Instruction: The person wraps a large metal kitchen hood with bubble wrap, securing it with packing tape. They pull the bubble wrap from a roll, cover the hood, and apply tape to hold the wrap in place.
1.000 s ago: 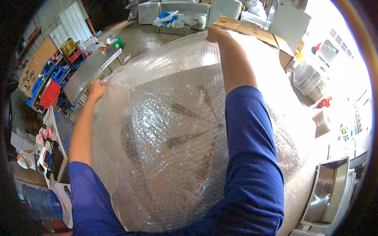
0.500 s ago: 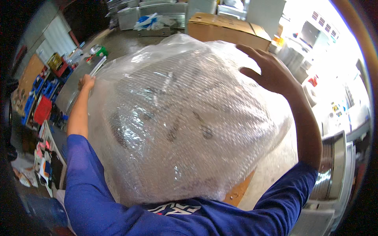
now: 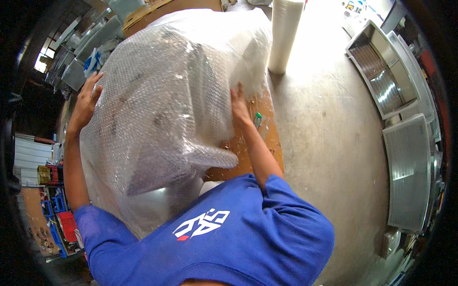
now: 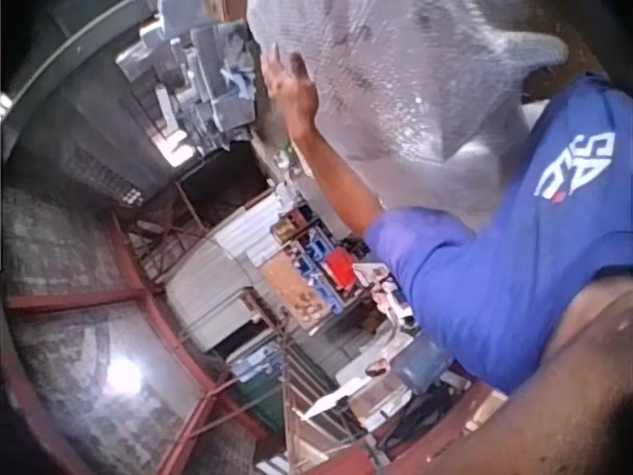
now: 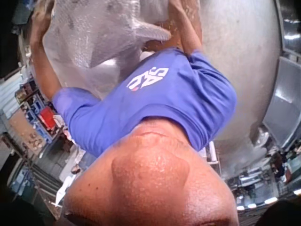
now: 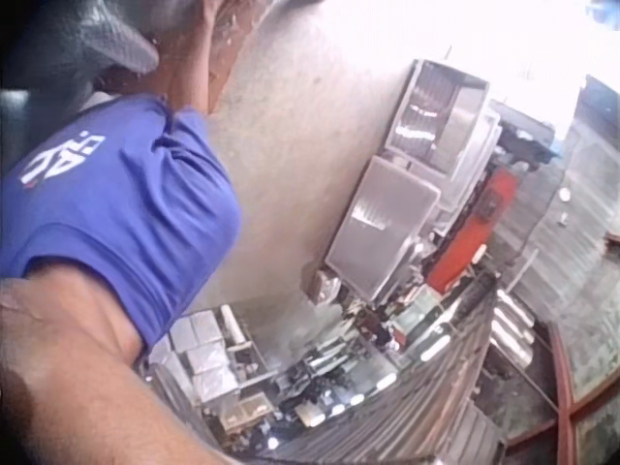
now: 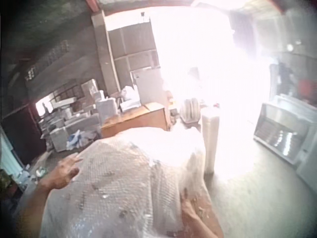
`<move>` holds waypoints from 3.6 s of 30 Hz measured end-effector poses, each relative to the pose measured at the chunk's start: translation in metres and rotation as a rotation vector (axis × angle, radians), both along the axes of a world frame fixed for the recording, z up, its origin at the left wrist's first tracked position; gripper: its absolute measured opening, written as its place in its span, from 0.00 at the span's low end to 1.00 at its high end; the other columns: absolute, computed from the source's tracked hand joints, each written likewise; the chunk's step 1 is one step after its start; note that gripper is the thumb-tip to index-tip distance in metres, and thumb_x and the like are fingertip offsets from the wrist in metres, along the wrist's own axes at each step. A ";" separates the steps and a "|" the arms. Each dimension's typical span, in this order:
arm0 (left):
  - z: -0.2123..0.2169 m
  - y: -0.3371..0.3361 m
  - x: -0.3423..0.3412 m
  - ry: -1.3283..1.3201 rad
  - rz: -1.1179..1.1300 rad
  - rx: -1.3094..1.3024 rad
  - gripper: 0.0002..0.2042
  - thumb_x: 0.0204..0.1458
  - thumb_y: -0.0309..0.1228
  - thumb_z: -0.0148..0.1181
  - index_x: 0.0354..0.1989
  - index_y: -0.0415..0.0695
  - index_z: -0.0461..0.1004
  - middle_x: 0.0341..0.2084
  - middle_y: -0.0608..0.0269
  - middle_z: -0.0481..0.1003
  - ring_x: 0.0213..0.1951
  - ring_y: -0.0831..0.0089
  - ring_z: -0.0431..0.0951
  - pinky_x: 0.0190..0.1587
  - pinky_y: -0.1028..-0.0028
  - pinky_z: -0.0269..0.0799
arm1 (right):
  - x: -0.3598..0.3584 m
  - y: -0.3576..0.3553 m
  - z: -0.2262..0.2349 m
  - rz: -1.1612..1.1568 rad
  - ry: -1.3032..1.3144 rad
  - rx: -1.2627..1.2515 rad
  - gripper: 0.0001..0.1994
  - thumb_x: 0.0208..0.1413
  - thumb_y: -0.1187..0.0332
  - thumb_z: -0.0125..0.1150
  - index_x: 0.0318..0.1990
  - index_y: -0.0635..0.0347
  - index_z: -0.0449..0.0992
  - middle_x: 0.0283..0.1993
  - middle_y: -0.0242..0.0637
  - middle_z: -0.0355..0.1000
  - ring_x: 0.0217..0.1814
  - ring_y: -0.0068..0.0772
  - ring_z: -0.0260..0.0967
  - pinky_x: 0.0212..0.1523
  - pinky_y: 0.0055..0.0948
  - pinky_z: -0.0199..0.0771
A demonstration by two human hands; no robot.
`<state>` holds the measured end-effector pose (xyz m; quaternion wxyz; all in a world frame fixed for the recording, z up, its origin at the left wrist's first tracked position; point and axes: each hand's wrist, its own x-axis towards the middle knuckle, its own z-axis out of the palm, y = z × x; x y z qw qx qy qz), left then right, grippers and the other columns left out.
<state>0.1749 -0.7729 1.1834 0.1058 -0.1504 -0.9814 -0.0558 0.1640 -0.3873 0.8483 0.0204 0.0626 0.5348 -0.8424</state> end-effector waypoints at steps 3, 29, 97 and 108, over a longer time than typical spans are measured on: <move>0.005 0.049 0.020 0.105 -0.043 -0.131 0.33 0.61 0.60 0.43 0.64 0.47 0.65 0.66 0.46 0.60 0.68 0.50 0.58 0.68 0.55 0.50 | -0.015 -0.017 -0.011 0.027 0.050 0.025 0.39 0.66 0.41 0.40 0.75 0.52 0.36 0.77 0.53 0.38 0.77 0.56 0.38 0.73 0.47 0.42; -0.424 0.253 0.378 0.106 0.830 2.399 0.44 0.57 0.57 0.56 0.73 0.52 0.38 0.68 0.51 0.53 0.67 0.59 0.56 0.63 0.57 0.62 | 0.031 0.123 -0.090 0.339 -0.389 -0.371 0.41 0.62 0.39 0.49 0.72 0.53 0.44 0.68 0.55 0.58 0.68 0.55 0.60 0.57 0.50 0.69; -0.565 0.370 0.865 0.482 2.608 1.591 0.13 0.57 0.42 0.56 0.37 0.44 0.74 0.20 0.60 0.74 0.18 0.71 0.72 0.19 0.71 0.67 | 0.721 -0.915 0.088 1.422 0.790 0.268 0.13 0.55 0.64 0.56 0.42 0.61 0.78 0.30 0.40 0.76 0.34 0.36 0.77 0.36 0.32 0.74; -0.504 0.199 0.845 1.076 2.655 2.165 0.20 0.58 0.42 0.57 0.52 0.42 0.69 0.37 0.55 0.77 0.34 0.66 0.78 0.33 0.66 0.73 | 0.783 -1.108 0.055 1.448 1.771 1.031 0.30 0.52 0.72 0.55 0.66 0.49 0.64 0.60 0.52 0.69 0.64 0.52 0.65 0.62 0.47 0.66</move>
